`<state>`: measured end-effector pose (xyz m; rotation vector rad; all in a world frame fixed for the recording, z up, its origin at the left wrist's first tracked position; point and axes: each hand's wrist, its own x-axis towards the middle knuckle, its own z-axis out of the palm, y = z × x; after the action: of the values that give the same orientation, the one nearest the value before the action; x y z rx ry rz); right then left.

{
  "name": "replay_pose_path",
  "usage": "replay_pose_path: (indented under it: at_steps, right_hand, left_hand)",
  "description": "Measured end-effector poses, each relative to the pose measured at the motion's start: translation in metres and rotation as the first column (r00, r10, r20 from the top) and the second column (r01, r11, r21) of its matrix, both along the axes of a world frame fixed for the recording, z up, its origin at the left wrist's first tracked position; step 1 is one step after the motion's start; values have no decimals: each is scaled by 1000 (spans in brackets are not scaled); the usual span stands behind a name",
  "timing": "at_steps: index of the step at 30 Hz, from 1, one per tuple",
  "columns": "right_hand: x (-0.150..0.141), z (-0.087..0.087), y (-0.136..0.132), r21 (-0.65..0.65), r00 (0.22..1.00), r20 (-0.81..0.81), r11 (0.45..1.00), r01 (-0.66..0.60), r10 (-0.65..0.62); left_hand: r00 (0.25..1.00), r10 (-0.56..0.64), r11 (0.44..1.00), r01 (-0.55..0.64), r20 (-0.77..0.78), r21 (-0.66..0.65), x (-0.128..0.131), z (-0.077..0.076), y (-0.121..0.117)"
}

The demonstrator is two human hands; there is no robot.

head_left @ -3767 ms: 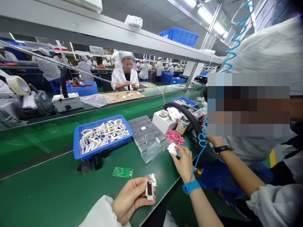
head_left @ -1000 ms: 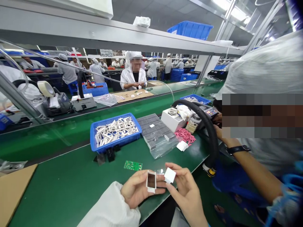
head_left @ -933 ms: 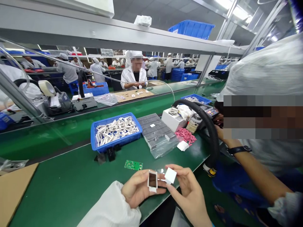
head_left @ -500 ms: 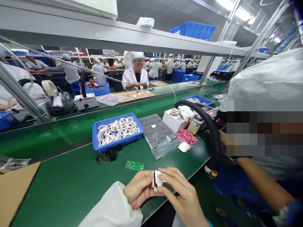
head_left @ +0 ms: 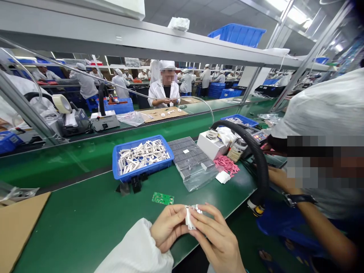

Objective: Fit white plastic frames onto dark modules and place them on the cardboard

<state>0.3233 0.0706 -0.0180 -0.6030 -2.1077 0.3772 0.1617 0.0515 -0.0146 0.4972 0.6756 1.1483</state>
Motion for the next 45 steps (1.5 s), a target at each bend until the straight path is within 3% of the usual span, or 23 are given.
replay_pose_path:
  at_steps: [7, 9, 11, 13, 16, 21, 24, 28, 33, 40, 45]
  right_hand:
    - [7, -3, 12, -73, 999, -2, 997, 32, -33]
    - [17, -10, 29, -161, 977, -16, 965, 205, -210]
    - [26, -21, 50, -254, 904, 15, 873, 417, -428]
    - [33, -33, 71, -284, 851, 89, 805, 520, -518]
    - [33, -44, 91, -270, 851, 170, 807, 525, -497]
    - [32, -48, 99, -225, 833, 175, 802, 554, -526]
    - [46, -54, 117, -160, 744, 113, 727, 668, -659]
    - [73, -66, 162, -112, 599, 70, 591, 799, -797]
    - [90, -81, 200, -133, 542, 152, 526, 840, -826]
    - [94, -90, 203, -160, 498, 216, 472, 867, -840]
    - [96, -93, 204, -185, 520, 230, 488, 853, -822]
  left_hand:
    - [1000, 5, 1000, -5, 5, -19, -2, -3, 3]
    - [1000, 26, 999, -26, 10, -48, -2, 0, 5]
    - [998, 61, 994, -60, 8, -91, -3, 2, 6]
    - [997, 77, 991, -76, 6, -114, -4, 4, 5]
    - [998, 56, 991, -56, -5, -118, -4, 6, 4]
    - [1000, 27, 992, -26, 5, -121, -2, 7, 4]
    - [999, 38, 989, -36, 10, -146, -2, 9, 5]
    - [999, 34, 988, -32, 10, -153, -3, 9, 5]
    - [999, 37, 986, -36, 7, -160, -5, 7, 4]
    - [1000, 27, 989, -27, -4, -148, -5, 6, 5]
    - [1000, 17, 990, -20, -22, -137, -6, 5, 4]
